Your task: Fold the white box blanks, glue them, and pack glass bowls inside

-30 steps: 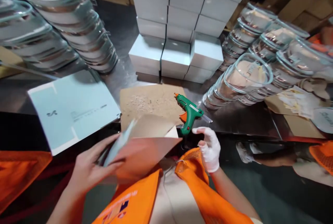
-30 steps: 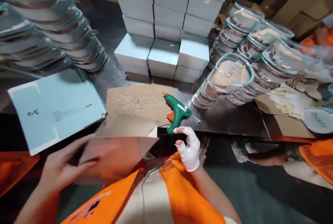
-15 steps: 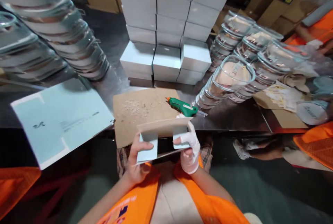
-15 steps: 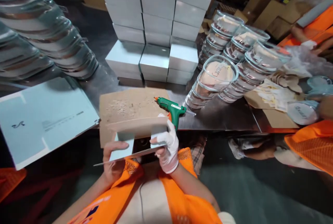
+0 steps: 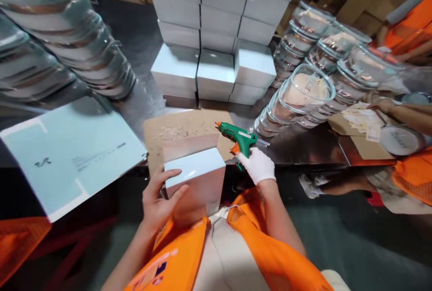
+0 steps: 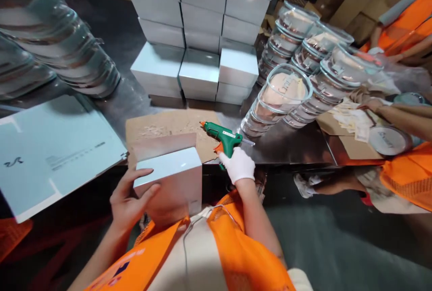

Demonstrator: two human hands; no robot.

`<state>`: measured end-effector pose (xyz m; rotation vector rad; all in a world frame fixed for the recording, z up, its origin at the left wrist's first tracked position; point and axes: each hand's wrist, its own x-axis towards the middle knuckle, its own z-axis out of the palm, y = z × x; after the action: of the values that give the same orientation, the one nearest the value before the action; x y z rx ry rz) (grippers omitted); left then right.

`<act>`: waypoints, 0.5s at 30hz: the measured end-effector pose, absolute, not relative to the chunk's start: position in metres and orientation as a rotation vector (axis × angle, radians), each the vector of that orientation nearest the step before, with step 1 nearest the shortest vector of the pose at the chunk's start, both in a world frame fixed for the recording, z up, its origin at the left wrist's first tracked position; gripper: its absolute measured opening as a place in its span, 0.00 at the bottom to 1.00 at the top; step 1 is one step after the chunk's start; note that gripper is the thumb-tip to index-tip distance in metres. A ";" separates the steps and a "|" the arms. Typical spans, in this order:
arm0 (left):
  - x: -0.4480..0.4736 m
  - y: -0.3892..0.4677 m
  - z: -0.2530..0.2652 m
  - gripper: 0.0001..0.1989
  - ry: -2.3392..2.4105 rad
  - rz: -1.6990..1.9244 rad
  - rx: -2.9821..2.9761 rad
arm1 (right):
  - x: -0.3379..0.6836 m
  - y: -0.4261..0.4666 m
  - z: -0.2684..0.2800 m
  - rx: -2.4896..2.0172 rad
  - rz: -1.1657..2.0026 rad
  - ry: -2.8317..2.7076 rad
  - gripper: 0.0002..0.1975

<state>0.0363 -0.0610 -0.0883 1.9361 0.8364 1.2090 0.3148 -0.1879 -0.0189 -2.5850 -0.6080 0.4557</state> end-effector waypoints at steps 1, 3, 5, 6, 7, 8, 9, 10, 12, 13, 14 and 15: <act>0.037 -0.060 -0.090 0.13 0.853 1.191 1.925 | 0.320 -0.184 -0.021 -2.583 0.538 -0.563 0.17; 0.039 -0.060 -0.093 0.13 0.883 1.153 1.902 | 0.325 -0.179 -0.029 -2.419 0.608 -0.454 0.15; 0.041 -0.060 -0.094 0.13 0.905 1.155 1.867 | 0.325 -0.179 -0.038 -2.214 0.620 -0.363 0.12; 0.042 -0.061 -0.094 0.13 0.916 1.171 1.848 | 0.323 -0.181 -0.042 -2.140 0.619 -0.341 0.12; 0.043 -0.061 -0.094 0.13 0.927 1.191 1.832 | 0.321 -0.184 -0.045 -2.082 0.607 -0.329 0.13; 0.045 -0.061 -0.093 0.13 0.937 1.207 1.820 | 0.317 -0.187 -0.047 -2.026 0.583 -0.315 0.15; 0.046 -0.061 -0.092 0.13 0.941 1.219 1.809 | 0.314 -0.191 -0.047 -1.980 0.549 -0.303 0.16; 0.048 -0.062 -0.090 0.13 0.940 1.229 1.800 | 0.310 -0.196 -0.046 -1.930 0.492 -0.289 0.18; 0.054 -0.063 -0.084 0.14 0.924 1.242 1.783 | 0.302 -0.205 -0.041 -1.783 0.362 -0.292 0.21; 0.058 -0.064 -0.079 0.14 0.907 1.236 1.782 | 0.298 -0.211 -0.037 -1.696 0.341 -0.333 0.22; 0.062 -0.065 -0.075 0.14 0.890 1.226 1.784 | 0.294 -0.216 -0.033 -1.615 0.353 -0.392 0.22; 0.068 -0.067 -0.070 0.14 0.871 1.213 1.791 | 0.290 -0.221 -0.029 -1.552 0.399 -0.461 0.21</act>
<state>0.0678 -0.0665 -0.0697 1.7908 0.8707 1.2129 0.2896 -0.2214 -0.0288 -1.5519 -0.4609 0.3992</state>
